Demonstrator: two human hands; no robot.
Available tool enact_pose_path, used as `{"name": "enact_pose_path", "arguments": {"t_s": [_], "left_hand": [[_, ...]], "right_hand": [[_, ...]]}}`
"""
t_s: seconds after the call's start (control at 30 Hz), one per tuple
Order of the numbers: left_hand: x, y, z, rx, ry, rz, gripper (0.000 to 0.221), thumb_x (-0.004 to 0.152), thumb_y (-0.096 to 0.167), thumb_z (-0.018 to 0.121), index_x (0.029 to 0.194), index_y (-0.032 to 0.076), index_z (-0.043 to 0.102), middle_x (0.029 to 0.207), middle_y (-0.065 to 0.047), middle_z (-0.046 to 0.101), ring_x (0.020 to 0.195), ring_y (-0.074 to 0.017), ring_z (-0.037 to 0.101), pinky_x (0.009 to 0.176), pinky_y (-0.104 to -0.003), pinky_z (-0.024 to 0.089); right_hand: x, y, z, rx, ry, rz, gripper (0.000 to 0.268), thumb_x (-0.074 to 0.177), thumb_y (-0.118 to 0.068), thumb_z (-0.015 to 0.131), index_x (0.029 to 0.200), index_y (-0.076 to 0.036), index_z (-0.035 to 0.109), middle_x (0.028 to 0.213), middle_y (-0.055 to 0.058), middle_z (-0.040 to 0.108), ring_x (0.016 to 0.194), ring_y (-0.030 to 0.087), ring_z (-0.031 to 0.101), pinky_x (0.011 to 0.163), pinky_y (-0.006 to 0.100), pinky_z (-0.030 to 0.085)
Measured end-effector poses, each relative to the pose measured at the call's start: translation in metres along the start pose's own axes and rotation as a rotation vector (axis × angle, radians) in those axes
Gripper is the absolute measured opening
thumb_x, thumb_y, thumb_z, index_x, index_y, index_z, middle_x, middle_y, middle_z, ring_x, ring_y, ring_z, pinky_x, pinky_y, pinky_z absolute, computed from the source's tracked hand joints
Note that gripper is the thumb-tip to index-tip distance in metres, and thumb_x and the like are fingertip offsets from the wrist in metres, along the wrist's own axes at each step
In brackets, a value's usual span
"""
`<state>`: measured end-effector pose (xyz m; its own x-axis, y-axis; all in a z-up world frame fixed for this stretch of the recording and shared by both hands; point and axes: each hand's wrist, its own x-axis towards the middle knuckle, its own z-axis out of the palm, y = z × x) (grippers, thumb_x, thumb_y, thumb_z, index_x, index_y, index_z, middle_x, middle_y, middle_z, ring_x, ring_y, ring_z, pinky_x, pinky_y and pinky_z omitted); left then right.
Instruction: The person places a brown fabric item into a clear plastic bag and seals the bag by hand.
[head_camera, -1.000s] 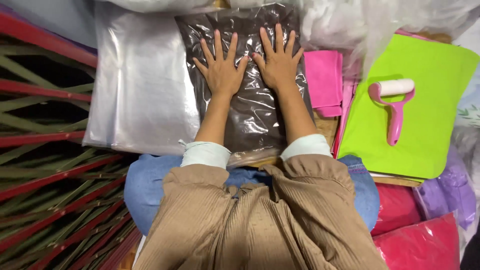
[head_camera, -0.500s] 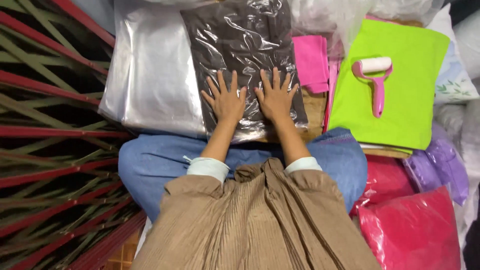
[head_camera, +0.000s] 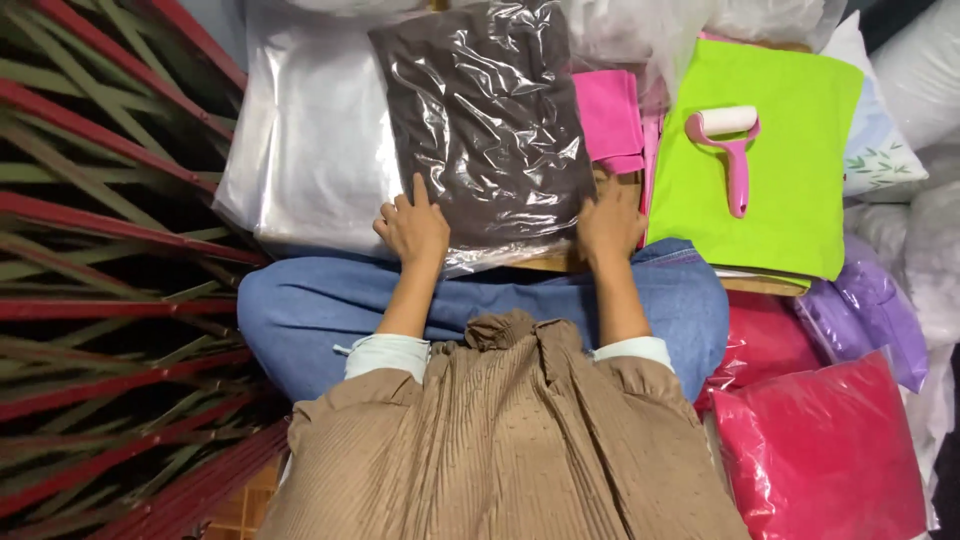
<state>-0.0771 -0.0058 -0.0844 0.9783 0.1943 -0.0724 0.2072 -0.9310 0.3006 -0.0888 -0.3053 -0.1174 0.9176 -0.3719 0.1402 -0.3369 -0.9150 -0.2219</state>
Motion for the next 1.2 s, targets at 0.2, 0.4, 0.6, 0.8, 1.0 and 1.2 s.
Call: {"name": "enact_pose_path", "arguments": {"t_s": [0.2, 0.4, 0.6, 0.8, 1.0, 1.2], "left_hand": [[0.032, -0.008, 0.018, -0.042, -0.023, -0.012, 0.059, 0.097, 0.019, 0.056, 0.153, 0.029, 0.041, 0.108, -0.012, 0.065, 0.106, -0.0354, 0.06, 0.087, -0.051, 0.036], [0.146, 0.033, -0.099, -0.604, 0.081, 0.225, 0.035, 0.097, 0.026, 0.04, 0.116, 0.03, 0.069, 0.112, -0.008, 0.073, 0.097, -0.0333, 0.071, 0.085, -0.046, 0.053], [0.152, 0.059, -0.234, -1.225, 0.054, 0.411, 0.025, 0.089, 0.003, 0.064, 0.109, 0.01, 0.078, 0.08, 0.003, 0.067, 0.07, -0.0036, 0.058, 0.063, -0.018, 0.044], [0.086, 0.07, -0.264, -1.277, 0.199, 0.728, 0.012, 0.104, 0.007, 0.066, 0.113, 0.006, 0.073, 0.104, -0.004, 0.073, 0.095, -0.0098, 0.067, 0.088, -0.021, 0.054], [0.143, 0.041, -0.039, -1.067, -0.036, 0.283, 0.027, 0.088, 0.009, 0.072, 0.112, 0.019, 0.079, 0.104, -0.003, 0.076, 0.096, -0.0106, 0.066, 0.087, -0.025, 0.049], [0.114, 0.08, -0.073, -1.12, -0.009, 0.193, 0.03, 0.086, 0.008, 0.071, 0.114, 0.019, 0.079, 0.107, -0.006, 0.077, 0.106, -0.0191, 0.07, 0.097, -0.033, 0.052]], "right_hand": [[0.017, -0.027, -0.069, 0.01, -0.179, -0.006, 0.049, 0.091, -0.043, 0.071, 0.125, -0.008, 0.069, 0.122, 0.019, 0.058, 0.114, 0.041, 0.061, 0.082, 0.058, 0.051], [0.131, -0.024, -0.15, 0.286, -0.032, -0.238, 0.042, 0.108, -0.046, 0.039, 0.126, -0.011, 0.056, 0.12, 0.025, 0.065, 0.107, 0.049, 0.061, 0.081, 0.06, 0.044], [0.128, -0.058, -0.287, 0.57, 0.292, -0.487, 0.016, 0.11, -0.012, 0.044, 0.105, -0.001, 0.054, 0.098, 0.019, 0.061, 0.09, 0.033, 0.056, 0.081, 0.045, 0.04], [0.066, -0.059, -0.302, 1.056, 0.274, -0.339, 0.026, 0.112, -0.038, 0.055, 0.104, -0.015, 0.045, 0.094, -0.003, 0.038, 0.081, 0.008, 0.034, 0.064, 0.026, 0.03], [0.112, 0.011, -0.13, 1.021, -0.153, 0.131, 0.06, 0.101, -0.02, 0.07, 0.148, -0.007, 0.035, 0.093, 0.009, 0.057, 0.07, 0.017, 0.061, 0.047, 0.023, 0.049], [0.077, -0.024, -0.157, 0.362, 0.218, -0.228, 0.057, 0.1, -0.039, 0.07, 0.147, -0.01, 0.056, 0.158, 0.028, 0.024, 0.145, 0.057, 0.028, 0.12, 0.066, 0.025]]}}
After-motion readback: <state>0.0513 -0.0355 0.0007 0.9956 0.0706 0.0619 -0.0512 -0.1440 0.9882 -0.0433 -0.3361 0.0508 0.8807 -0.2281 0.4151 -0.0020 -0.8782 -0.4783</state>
